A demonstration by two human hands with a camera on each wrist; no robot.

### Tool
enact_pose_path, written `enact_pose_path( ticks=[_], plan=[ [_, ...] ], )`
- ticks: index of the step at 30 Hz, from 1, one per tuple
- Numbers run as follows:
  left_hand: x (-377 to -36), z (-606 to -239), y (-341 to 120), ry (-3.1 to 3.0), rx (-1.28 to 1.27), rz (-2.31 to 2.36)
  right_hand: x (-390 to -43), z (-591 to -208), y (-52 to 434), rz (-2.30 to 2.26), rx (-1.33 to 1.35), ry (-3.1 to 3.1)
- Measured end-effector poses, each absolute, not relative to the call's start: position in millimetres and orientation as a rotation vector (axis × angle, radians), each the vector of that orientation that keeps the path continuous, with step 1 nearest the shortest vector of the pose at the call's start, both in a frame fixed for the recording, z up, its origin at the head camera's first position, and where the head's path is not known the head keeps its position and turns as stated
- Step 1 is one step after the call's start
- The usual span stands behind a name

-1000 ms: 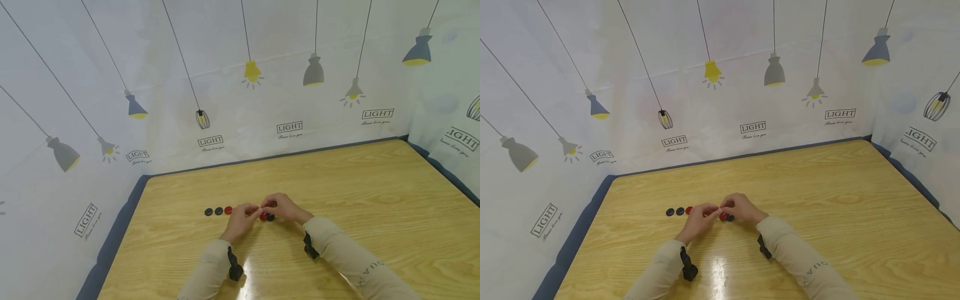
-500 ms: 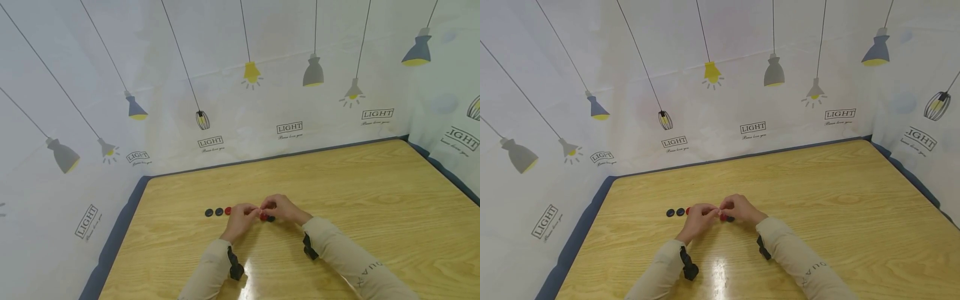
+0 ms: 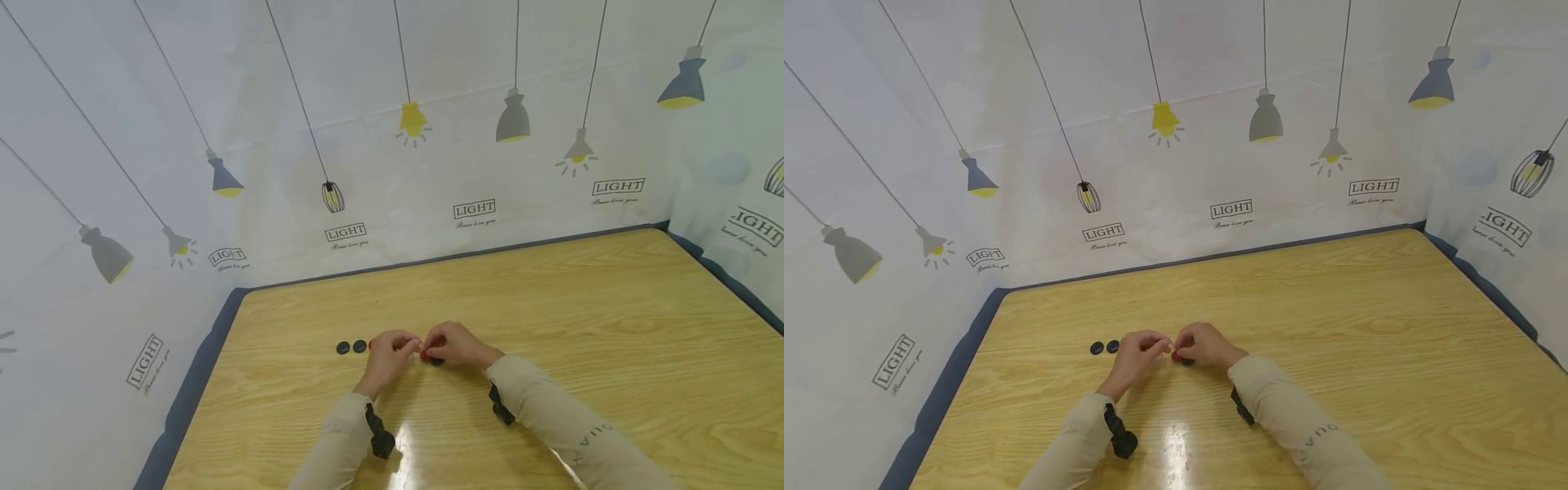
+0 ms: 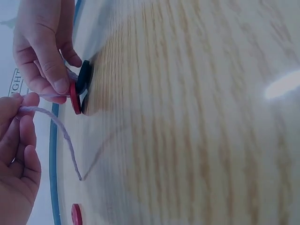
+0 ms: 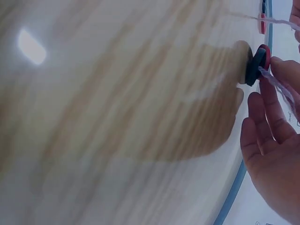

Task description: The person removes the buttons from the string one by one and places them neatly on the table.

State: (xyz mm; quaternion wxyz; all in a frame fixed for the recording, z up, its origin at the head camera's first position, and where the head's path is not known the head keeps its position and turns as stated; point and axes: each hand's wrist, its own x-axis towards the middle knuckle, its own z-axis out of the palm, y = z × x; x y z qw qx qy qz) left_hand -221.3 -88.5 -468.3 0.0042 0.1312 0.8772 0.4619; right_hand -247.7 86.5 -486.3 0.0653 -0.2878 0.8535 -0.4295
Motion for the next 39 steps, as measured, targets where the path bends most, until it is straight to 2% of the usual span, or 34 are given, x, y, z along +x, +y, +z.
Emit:
enact_pose_path(
  ticks=[11, 22, 39],
  plan=[
    [-219, -475, -100, 2.767, 0.491, 1.325, -246, -486, 85, -1.274, -0.861, 2.614],
    [-217, -479, -86, 2.807, 0.489, 1.384, -243, -483, 85, -1.317, -0.881, 2.601],
    [-217, -479, -84, 2.814, 0.347, 1.41, -241, -483, 94, -1.351, -0.859, 2.442]
  ],
)
